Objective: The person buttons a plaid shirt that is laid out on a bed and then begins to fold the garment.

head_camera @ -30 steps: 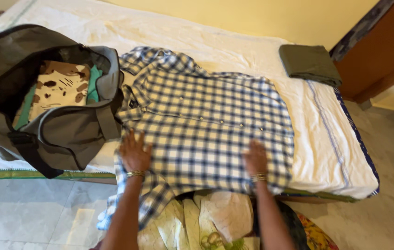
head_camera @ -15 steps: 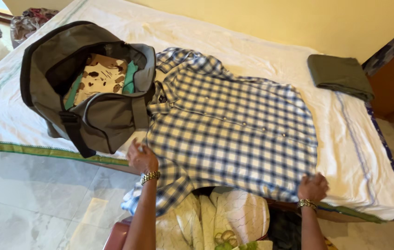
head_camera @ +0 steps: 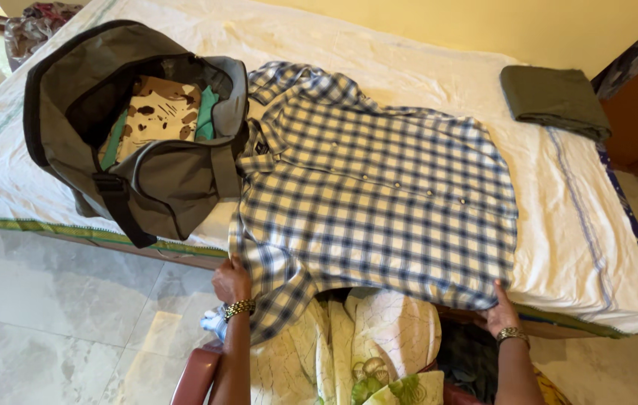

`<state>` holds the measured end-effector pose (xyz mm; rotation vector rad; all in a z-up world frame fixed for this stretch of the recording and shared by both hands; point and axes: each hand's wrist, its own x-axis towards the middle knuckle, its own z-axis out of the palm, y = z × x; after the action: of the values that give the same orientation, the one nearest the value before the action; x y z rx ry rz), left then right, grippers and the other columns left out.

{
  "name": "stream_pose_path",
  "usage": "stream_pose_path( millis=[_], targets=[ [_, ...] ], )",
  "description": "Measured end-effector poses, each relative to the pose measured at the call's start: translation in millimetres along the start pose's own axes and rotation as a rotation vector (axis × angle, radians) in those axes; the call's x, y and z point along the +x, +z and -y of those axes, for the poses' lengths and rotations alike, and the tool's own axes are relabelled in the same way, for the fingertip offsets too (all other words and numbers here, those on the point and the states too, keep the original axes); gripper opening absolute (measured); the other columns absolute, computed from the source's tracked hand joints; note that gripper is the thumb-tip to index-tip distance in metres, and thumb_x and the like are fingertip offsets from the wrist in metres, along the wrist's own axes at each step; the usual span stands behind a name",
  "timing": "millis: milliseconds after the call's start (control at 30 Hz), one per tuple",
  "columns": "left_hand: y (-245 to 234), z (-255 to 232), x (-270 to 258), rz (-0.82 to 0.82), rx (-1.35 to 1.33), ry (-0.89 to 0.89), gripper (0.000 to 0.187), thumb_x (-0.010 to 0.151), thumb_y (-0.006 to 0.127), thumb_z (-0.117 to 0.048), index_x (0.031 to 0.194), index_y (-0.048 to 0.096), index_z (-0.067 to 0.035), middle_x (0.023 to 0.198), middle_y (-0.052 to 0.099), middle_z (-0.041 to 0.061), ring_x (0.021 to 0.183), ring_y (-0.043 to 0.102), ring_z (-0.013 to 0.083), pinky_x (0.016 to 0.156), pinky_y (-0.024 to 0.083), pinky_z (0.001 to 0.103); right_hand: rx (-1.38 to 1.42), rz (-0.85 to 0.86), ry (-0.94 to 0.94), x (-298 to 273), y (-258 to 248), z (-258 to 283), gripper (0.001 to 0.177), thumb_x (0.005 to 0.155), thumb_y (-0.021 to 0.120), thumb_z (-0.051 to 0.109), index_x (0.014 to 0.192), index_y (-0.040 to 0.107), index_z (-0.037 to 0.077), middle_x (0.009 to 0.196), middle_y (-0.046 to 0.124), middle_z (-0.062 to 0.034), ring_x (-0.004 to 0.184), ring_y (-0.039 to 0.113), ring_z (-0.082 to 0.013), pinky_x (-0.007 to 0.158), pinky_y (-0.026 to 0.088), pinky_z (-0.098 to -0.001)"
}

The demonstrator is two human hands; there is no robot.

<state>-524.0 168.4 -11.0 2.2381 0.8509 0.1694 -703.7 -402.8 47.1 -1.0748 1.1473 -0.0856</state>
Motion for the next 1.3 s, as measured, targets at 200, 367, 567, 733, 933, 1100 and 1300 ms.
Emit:
stream_pose_path(
  millis=[200,367,567,733,933,1100,1300],
  targets=[
    [12,9,15,-0.195,-0.370,0.057,0.041,0.099,0.072,-0.030,0.080,0.070,0.006,0.061,0.061,0.016,0.049,0.042,0.0233,0.053,0.035,0.047,-0.154,0.049,-0.096,-2,-22,2,0.085,0.077,0.087,0.030,0.147,0.047,0.002,0.157,0.048,-0.0146,0.148,0.034,-0.0347,0.114,0.038,-0.0601],
    [35,8,34,-0.024,-0.612,-0.031,0.036,0.096,0.071,-0.027,0.085,0.072,0.008,0.069,0.065,0.013,0.057,0.044,0.0156,0.055,0.037,0.044,-0.192,0.071,-0.213,1,-57,10,0.057,0.079,0.081,0.029,0.129,0.065,0.008,0.136,0.063,-0.0077,0.128,0.052,-0.0254,0.099,0.045,-0.0516],
    [25,-13,40,0.463,-0.461,-0.297,0.066,0.082,0.087,-0.047,0.109,0.062,0.008,0.096,0.069,0.022,0.075,0.064,0.0259,0.065,0.050,0.041,-0.243,0.066,-0.182,16,-59,4,0.047,0.082,0.084,0.028,0.121,0.070,0.005,0.112,0.073,-0.0082,0.097,0.060,-0.0237,0.076,0.049,-0.0388],
    [1,1,14,0.388,-0.071,0.006,0.058,0.079,0.084,-0.041,0.089,0.071,0.015,0.094,0.073,0.032,0.086,0.071,0.0423,0.080,0.055,0.049,-0.294,0.021,-0.160,10,-70,9,0.044,0.082,0.085,0.028,0.117,0.069,0.007,0.106,0.072,-0.0030,0.089,0.061,-0.0160,0.071,0.050,-0.0344],
    [3,24,14,0.266,0.097,0.060,0.048,0.086,0.080,-0.044,0.089,0.076,0.003,0.092,0.073,0.028,0.086,0.068,0.0444,0.079,0.053,0.053,-0.294,0.114,-0.183,8,-78,6,0.043,0.081,0.083,0.029,0.114,0.069,0.005,0.102,0.072,-0.0030,0.088,0.065,-0.0159,0.073,0.054,-0.0372],
    [-4,11,12,0.332,0.055,-0.120,0.045,0.084,0.078,-0.043,0.091,0.076,0.001,0.098,0.076,0.025,0.090,0.073,0.0418,0.080,0.055,0.053,-0.393,0.022,-0.121,5,-70,0,0.042,0.086,0.081,0.030,0.119,0.069,0.007,0.106,0.072,0.0002,0.089,0.060,-0.0137,0.072,0.046,-0.0325],
    [-13,17,0,0.220,0.099,-0.038,0.041,0.084,0.080,-0.043,0.096,0.078,-0.004,0.105,0.072,0.027,0.097,0.067,0.0469,0.082,0.052,0.054,-0.264,0.068,-0.187,11,-91,-10,0.038,0.083,0.079,0.021,0.118,0.067,0.014,0.103,0.074,0.0050,0.080,0.064,0.0002,0.061,0.048,-0.0178]
  ],
)
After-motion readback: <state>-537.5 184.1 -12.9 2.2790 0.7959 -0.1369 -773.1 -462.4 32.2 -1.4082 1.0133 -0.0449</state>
